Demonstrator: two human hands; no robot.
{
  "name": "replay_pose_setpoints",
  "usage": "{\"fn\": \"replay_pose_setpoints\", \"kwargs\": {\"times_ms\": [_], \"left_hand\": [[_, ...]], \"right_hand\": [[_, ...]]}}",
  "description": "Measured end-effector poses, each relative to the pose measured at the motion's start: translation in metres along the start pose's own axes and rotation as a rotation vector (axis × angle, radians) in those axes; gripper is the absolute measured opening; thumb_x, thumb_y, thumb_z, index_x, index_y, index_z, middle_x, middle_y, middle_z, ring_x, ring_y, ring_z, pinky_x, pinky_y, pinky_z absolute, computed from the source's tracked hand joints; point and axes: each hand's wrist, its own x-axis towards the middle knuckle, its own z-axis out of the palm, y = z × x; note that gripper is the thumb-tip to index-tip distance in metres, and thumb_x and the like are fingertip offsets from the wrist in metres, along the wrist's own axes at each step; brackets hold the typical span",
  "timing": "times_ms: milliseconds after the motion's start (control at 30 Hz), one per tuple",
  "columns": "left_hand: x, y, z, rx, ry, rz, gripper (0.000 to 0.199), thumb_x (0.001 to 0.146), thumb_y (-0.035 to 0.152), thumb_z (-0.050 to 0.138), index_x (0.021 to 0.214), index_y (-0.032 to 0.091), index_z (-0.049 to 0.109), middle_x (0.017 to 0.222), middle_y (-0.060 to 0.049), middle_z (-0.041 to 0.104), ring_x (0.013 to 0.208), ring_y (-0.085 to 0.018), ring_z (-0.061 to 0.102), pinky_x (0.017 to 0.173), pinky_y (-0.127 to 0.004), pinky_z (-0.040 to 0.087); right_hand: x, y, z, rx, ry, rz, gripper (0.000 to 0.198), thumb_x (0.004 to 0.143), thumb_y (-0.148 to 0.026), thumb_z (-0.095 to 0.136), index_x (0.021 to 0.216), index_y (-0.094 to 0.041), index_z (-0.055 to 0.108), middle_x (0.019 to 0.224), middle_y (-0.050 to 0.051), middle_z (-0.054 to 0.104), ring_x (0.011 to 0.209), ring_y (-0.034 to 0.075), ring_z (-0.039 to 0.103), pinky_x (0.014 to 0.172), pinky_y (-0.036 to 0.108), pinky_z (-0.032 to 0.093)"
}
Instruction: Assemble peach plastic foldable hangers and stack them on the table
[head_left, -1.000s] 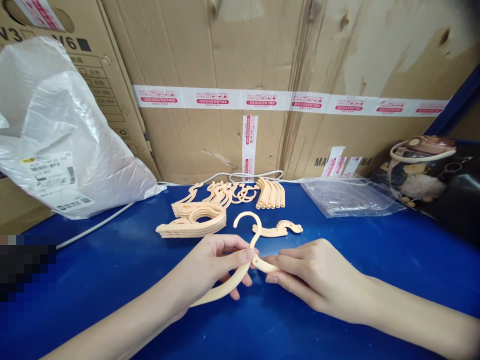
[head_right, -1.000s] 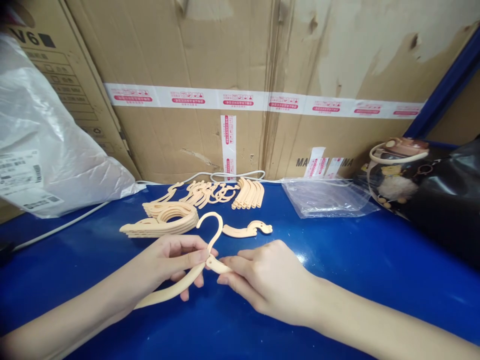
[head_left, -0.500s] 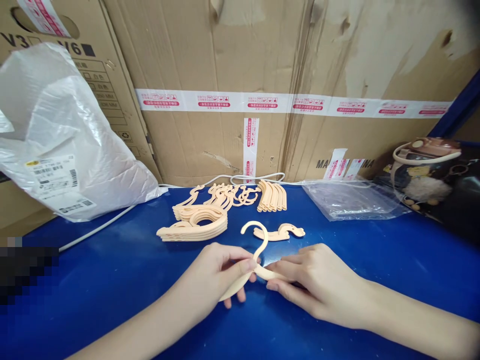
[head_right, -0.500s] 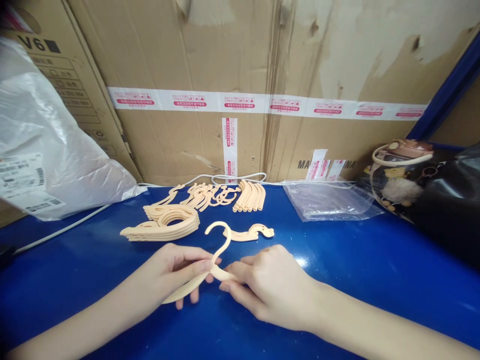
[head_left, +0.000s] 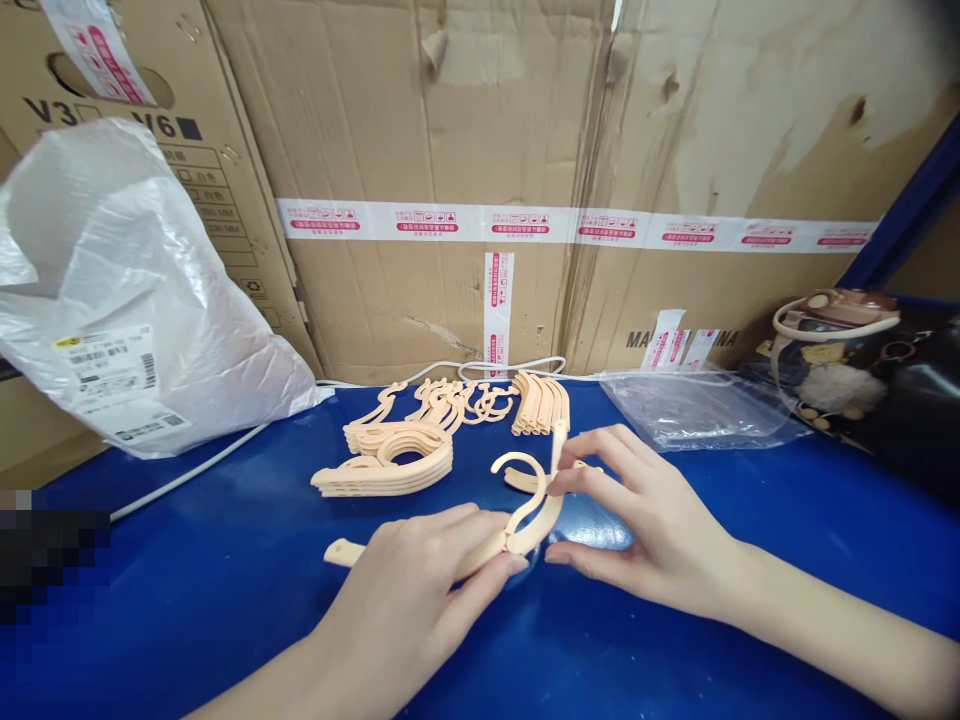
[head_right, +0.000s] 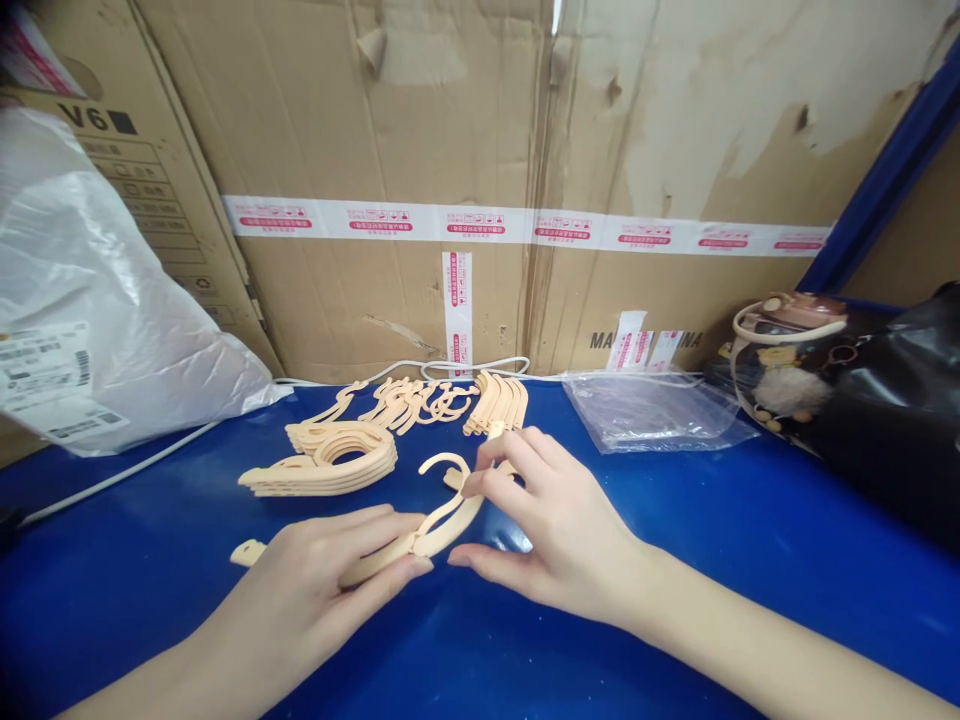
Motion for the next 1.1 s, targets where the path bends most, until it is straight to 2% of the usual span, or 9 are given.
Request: {"fn": "replay_pose_setpoints", "kwargs": {"times_ms": [133,200,267,367,500,667,833,967,1100], "left_hand": [[-0.001,-0.001,0.001,0.033,0.016,0.032,0.029,0.096,0.038,0.043,0.085,0.021,0.063,0.073,0.0,0.061,0.066,-0.015,0.058,0.057,-0.023,0.034],[-0.001,-0.002,0.003,0.067,0.027,0.094,0.028,0.097,0.036,0.042,0.087,0.021,0.063,0.074,0.0,0.062,0.064,-0.015,0.058,0.055,-0.023,0.035],[-0.003,-0.002,0.007,0.127,0.062,0.191,0.025,0.097,0.035,0.042,0.095,0.021,0.063,0.073,-0.001,0.063,0.058,-0.014,0.058,0.05,-0.024,0.034],[-0.005,-0.001,0.012,0.259,0.097,0.344,0.021,0.094,0.034,0.048,0.098,0.018,0.062,0.075,-0.002,0.066,0.057,-0.015,0.061,0.047,-0.025,0.036],[-0.003,0.004,0.023,0.375,0.104,0.463,0.024,0.087,0.03,0.058,0.106,0.016,0.059,0.077,-0.002,0.068,0.065,-0.018,0.064,0.046,-0.027,0.039],[0.005,0.005,0.032,0.397,0.118,0.454,0.006,0.078,0.019,0.058,0.083,0.017,0.06,0.074,-0.002,0.063,0.07,-0.02,0.058,0.047,-0.028,0.036],[0.013,0.006,0.028,0.427,0.109,0.446,0.004,0.084,0.019,0.055,0.084,0.018,0.058,0.081,-0.002,0.061,0.073,-0.019,0.054,0.059,-0.031,0.038],[0.018,0.012,0.022,0.401,0.019,0.378,0.006,0.087,0.021,0.054,0.083,0.018,0.057,0.084,-0.002,0.061,0.074,-0.02,0.053,0.062,-0.032,0.037],[0.025,0.018,0.015,0.272,-0.116,0.329,0.008,0.09,0.021,0.051,0.089,0.019,0.059,0.089,-0.002,0.06,0.082,-0.02,0.054,0.069,-0.032,0.041]], "right_hand": [[-0.001,-0.004,0.0,0.067,-0.024,0.074,0.028,0.094,-0.037,0.05,0.116,-0.02,0.057,0.078,0.002,0.062,0.069,0.016,0.053,0.066,0.031,0.038],[0.0,-0.006,0.0,0.097,-0.09,0.088,0.028,0.097,-0.034,0.045,0.119,-0.021,0.057,0.082,0.002,0.063,0.073,0.017,0.055,0.069,0.032,0.039],[0.002,-0.008,0.001,0.142,-0.137,0.109,0.026,0.098,-0.035,0.042,0.109,-0.02,0.061,0.089,0.004,0.065,0.08,0.018,0.056,0.073,0.032,0.04],[0.005,-0.01,0.002,0.199,-0.173,0.208,0.024,0.097,-0.036,0.044,0.091,-0.021,0.062,0.087,0.003,0.063,0.08,0.017,0.055,0.071,0.03,0.042],[0.006,-0.005,0.003,0.194,-0.237,0.281,0.009,0.092,-0.024,0.052,0.086,-0.021,0.058,0.083,0.001,0.059,0.08,0.016,0.054,0.069,0.027,0.043],[0.004,0.004,0.003,0.215,-0.303,0.267,0.01,0.088,-0.013,0.051,0.089,-0.022,0.057,0.085,0.0,0.058,0.076,0.014,0.054,0.069,0.025,0.043],[0.004,0.011,0.0,0.173,-0.309,0.247,0.017,0.086,-0.007,0.047,0.09,-0.021,0.055,0.086,0.0,0.057,0.076,0.013,0.055,0.068,0.023,0.042],[0.004,0.02,-0.005,0.097,-0.336,0.246,0.016,0.089,-0.008,0.044,0.088,-0.02,0.055,0.084,0.0,0.057,0.07,0.012,0.055,0.063,0.022,0.041],[0.004,0.033,-0.011,0.042,-0.382,0.262,0.016,0.09,-0.009,0.045,0.082,-0.019,0.054,0.081,0.0,0.06,0.068,0.012,0.055,0.06,0.021,0.038]]}}
